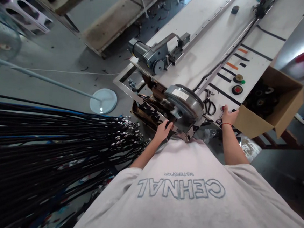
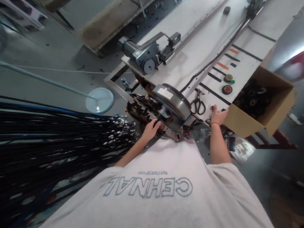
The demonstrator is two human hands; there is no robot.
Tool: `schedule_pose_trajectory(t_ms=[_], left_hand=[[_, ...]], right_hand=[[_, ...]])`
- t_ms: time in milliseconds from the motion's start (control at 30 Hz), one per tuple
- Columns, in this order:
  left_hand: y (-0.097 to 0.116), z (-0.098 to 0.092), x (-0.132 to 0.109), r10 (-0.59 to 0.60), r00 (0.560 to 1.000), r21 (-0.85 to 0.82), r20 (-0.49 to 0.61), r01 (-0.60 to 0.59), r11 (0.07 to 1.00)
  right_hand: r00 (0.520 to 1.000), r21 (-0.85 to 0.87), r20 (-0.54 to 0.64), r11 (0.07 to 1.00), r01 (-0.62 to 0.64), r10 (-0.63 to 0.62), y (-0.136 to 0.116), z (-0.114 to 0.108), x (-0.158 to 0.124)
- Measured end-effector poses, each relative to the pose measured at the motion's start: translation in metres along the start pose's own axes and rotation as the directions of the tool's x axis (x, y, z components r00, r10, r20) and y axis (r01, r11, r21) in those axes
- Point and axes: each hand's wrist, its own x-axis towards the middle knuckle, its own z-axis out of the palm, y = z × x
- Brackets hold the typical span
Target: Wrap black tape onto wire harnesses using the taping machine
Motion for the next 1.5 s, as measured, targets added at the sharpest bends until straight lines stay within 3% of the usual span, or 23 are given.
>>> schedule_pose_trajectory(t_ms=[300,500,633,733,833,900,1000,1067,1167,1300,1500], left_hand=[[0.005,0.007,0.01,0.046,0.988,-0.229,0.147,-0.011,0.973],[-0.001,0.01,0.012,-0.058,0.992,-0.214,0.113,0.081,0.974],[0.002,0.003,0.014,-0.033,0.994,-0.239,0.107,0.058,0.969],[-0.008,-0.001,0.011,0.0,0.961,-0.232,0.278,0.067,0.97],[-0.036,-0.003,-0.001,-0.087,0.887,-0.071,0.453,0.134,0.988],[-0.058,-0.007,-0.016,-0.171,0.903,0.032,0.393,0.173,0.984],[-0.076,-0.017,-0.044,-0.185,0.97,0.091,0.156,0.172,0.981],[-0.076,-0.026,-0.062,-0.149,0.987,0.1,0.052,0.143,0.985],[-0.06,-0.035,-0.077,-0.107,0.994,0.09,-0.017,0.108,0.99],[-0.034,-0.035,-0.07,-0.072,0.992,0.12,-0.106,0.085,0.989],[-0.018,-0.026,-0.04,-0.053,0.991,0.201,-0.121,0.076,0.977]], right_hand=[[0.999,0.031,-0.041,0.999,0.02,-0.019,0.004,0.002,-0.002],[1.0,-0.026,-0.015,1.0,0.015,-0.015,0.0,0.0,-0.003],[1.0,-0.01,-0.025,1.0,0.011,-0.011,-0.001,-0.001,-0.003],[0.999,0.003,-0.026,1.0,0.023,-0.023,0.0,-0.001,-0.003],[0.999,-0.017,-0.02,0.999,0.041,-0.042,0.002,0.0,-0.002],[0.999,-0.021,-0.019,0.999,0.045,-0.045,0.002,0.0,-0.001],[0.999,-0.02,-0.016,0.999,0.039,-0.039,0.003,0.001,0.0],[0.999,-0.023,-0.02,0.999,0.038,-0.038,0.004,0.001,0.001],[0.999,-0.026,-0.02,0.999,0.035,-0.035,0.004,0.001,0.002],[1.0,-0.034,0.018,0.999,0.02,-0.019,0.003,0.001,0.004],[1.0,-0.016,0.004,0.999,0.03,-0.03,0.003,0.001,0.004]])
